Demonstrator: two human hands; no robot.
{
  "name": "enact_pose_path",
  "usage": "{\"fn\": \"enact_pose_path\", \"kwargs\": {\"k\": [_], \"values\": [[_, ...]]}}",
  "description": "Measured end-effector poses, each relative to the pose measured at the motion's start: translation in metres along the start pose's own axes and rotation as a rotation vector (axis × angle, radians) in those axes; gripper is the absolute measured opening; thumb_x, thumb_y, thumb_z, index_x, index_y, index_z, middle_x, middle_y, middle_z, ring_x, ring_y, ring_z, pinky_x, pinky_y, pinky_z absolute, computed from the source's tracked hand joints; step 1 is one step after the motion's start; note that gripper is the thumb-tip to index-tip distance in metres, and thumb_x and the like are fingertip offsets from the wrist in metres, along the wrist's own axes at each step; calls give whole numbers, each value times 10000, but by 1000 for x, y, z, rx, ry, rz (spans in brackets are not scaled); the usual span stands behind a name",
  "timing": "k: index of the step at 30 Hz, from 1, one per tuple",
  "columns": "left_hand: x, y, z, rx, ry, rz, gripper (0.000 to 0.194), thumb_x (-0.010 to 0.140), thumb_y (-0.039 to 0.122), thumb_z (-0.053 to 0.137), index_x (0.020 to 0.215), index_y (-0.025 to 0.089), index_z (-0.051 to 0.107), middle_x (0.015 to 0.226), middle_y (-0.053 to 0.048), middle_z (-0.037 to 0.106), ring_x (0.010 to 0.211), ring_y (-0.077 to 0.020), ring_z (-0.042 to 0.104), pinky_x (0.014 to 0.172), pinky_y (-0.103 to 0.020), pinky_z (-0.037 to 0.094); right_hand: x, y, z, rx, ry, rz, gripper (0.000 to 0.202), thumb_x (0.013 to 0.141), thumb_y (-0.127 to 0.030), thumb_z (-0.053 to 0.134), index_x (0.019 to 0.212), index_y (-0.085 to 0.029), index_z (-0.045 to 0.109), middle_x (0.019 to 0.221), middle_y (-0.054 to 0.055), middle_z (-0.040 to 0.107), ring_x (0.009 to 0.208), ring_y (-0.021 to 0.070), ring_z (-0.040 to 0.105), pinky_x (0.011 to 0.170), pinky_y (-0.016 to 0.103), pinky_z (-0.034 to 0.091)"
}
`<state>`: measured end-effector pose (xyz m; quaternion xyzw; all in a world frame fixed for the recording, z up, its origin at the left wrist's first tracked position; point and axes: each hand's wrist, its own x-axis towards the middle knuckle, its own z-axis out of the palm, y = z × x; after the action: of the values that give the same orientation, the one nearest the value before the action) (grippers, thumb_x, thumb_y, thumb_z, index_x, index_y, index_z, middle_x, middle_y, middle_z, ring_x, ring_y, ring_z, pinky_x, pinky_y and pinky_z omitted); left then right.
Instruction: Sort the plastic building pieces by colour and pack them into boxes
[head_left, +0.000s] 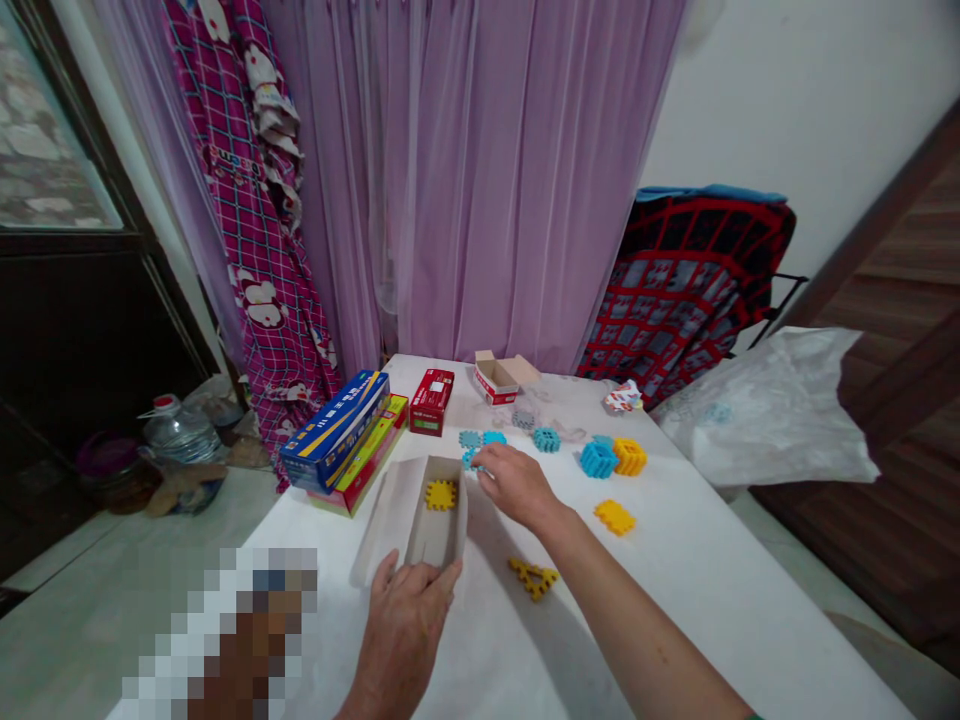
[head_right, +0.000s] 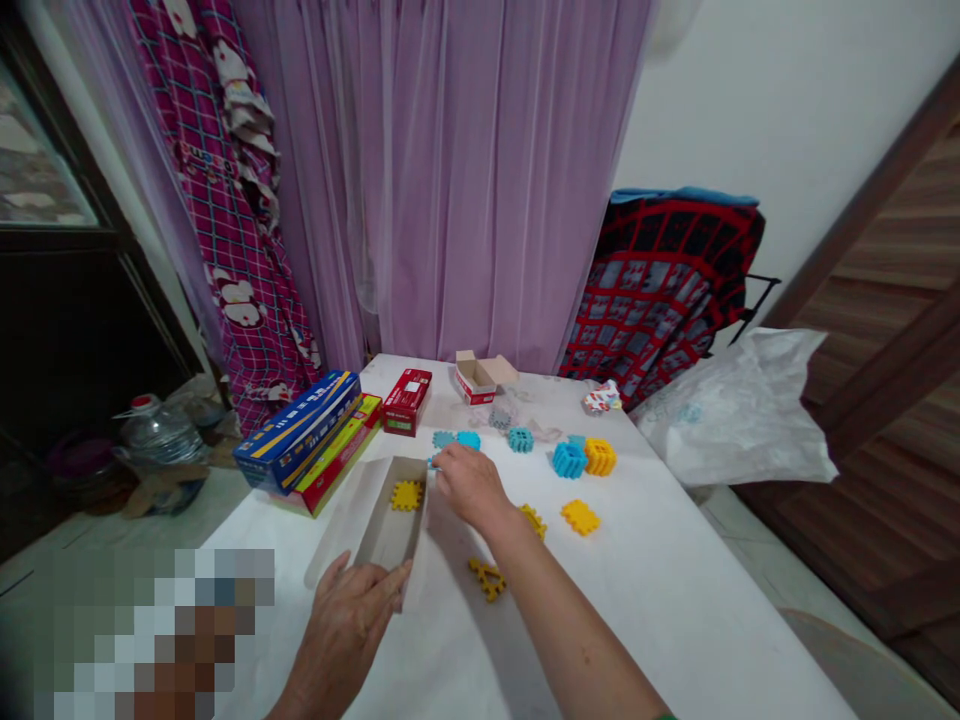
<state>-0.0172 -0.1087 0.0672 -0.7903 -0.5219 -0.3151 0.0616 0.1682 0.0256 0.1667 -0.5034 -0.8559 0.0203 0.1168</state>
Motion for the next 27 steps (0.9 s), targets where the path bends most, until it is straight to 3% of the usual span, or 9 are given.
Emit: {"fn": "enact_pose_path", "kwargs": {"k": [7, 12, 17, 22, 27], "values": [[0, -4, 1, -5, 29, 31, 396, 927, 125, 443, 1234, 311, 610, 815, 46, 669, 764, -130, 644, 1048, -436, 298, -42, 70, -16, -22, -59, 277, 299, 917, -204, 468, 1088, -225, 713, 1159, 47, 708, 1078, 200, 630, 915, 305, 447], [0, -8, 2, 29, 23, 56, 395, 908, 135, 467, 1221, 316, 624, 821, 37, 682, 767, -131, 645, 1037, -411, 325, -81, 95, -9, 15, -106, 367, 303, 894, -280, 518, 1140, -239, 690, 1182, 46, 700, 1052, 198, 646, 903, 307, 451], [-1, -9, 2, 31, 2, 62, 394, 909, 122, 457, 1230, 293, 610, 822, 39, 685, 771, -134, 647, 1023, -414, 312, -105, 92, 1, 59, -135, 522, 460, 867, -394, 559, 1290, -215, 594, 1263, 93, 654, 1048, 231, 652, 890, 339, 464], [-2, -12, 2, 37, -27, 68, 365, 926, 139, 440, 1206, 287, 621, 838, 39, 690, 782, -137, 655, 1025, -415, 303, -119, 74, 22, 63, -16, 588, 545, 837, -429, 596, 1333, -209, 545, 1326, 108, 601, 1192, 255, 573, 983, 361, 432], [-1, -22, 1, 53, -77, 129, 389, 935, 179, 449, 1271, 320, 585, 847, 43, 701, 791, -137, 665, 1012, -397, 325, -119, 58, 40, 29, 75, 599, 575, 818, -414, 618, 1352, -222, 519, 1354, 103, 565, 1211, 246, 546, 989, 339, 426]]}}
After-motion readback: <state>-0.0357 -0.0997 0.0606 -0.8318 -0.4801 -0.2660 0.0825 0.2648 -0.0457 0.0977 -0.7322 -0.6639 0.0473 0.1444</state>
